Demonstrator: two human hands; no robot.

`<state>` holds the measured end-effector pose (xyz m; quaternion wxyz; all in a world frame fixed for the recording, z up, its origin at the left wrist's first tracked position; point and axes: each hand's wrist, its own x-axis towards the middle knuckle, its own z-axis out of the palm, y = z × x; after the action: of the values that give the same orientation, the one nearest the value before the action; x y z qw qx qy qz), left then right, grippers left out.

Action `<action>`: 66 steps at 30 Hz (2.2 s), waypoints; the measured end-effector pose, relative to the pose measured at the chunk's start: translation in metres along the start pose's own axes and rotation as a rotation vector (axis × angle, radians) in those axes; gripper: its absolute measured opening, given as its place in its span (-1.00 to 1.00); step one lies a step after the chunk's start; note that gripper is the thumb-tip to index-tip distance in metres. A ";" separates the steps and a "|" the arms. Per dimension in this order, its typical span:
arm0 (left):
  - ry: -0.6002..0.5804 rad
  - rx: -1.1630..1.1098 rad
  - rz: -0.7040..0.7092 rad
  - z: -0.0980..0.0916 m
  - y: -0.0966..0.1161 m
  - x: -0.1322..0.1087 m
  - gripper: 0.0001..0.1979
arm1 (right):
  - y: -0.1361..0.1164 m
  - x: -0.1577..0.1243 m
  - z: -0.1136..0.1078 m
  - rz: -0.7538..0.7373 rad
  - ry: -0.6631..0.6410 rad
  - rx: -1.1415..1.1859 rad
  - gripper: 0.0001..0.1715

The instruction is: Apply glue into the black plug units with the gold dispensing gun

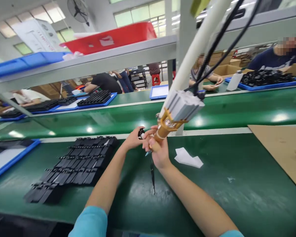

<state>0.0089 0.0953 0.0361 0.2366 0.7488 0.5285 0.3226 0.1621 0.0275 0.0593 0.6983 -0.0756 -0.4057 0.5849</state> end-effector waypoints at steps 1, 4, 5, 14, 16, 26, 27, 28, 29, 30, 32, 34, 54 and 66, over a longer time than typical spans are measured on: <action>-0.048 0.023 -0.019 -0.007 -0.005 -0.014 -0.33 | -0.001 0.001 0.000 -0.006 0.019 -0.004 -0.64; -0.275 0.054 -0.046 -0.021 -0.015 -0.062 -0.25 | -0.005 0.004 -0.001 -0.037 0.041 -0.015 -0.65; -0.346 0.044 -0.048 -0.023 -0.016 -0.076 -0.24 | -0.006 0.004 -0.002 -0.045 0.043 -0.021 -0.67; -0.116 -0.007 -0.202 0.006 -0.026 -0.123 0.08 | -0.008 0.006 -0.003 -0.075 0.049 -0.100 -0.70; -0.060 -0.058 -0.233 0.013 -0.030 -0.126 0.02 | -0.008 0.005 -0.002 -0.069 0.065 -0.106 -0.68; -0.016 -0.113 -0.260 0.026 -0.040 -0.125 -0.58 | -0.009 -0.003 0.009 -0.035 0.106 -0.096 -0.63; 0.003 -0.070 -0.244 0.028 -0.035 -0.126 -0.60 | -0.009 -0.004 0.010 -0.026 0.101 -0.097 -0.61; 0.025 -0.036 -0.220 0.029 -0.030 -0.128 -0.61 | -0.009 -0.005 0.011 -0.020 0.093 -0.094 -0.59; 0.040 -0.010 -0.192 0.030 -0.025 -0.130 -0.61 | -0.009 -0.006 0.012 -0.018 0.084 -0.090 -0.58; 0.051 0.012 -0.164 0.030 -0.020 -0.132 -0.60 | -0.009 -0.008 0.013 -0.017 0.076 -0.083 -0.58; 0.079 0.047 -0.110 0.030 -0.012 -0.135 -0.61 | -0.009 -0.009 0.015 -0.023 0.066 -0.066 -0.59; 0.121 0.059 -0.054 0.029 -0.005 -0.137 -0.63 | -0.010 -0.011 0.017 -0.031 0.064 -0.054 -0.60; 0.233 0.047 0.011 0.023 0.006 -0.141 -0.65 | -0.012 -0.014 0.022 -0.032 0.063 -0.051 -0.60; 0.192 0.031 -0.028 0.035 0.013 -0.139 -0.64 | -0.012 -0.021 0.027 0.004 0.016 0.038 -0.58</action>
<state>0.0105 -0.0402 -0.0114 0.1779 0.7106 0.5638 0.3814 0.1540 -0.0041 0.0739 0.7017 -0.0681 -0.3887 0.5932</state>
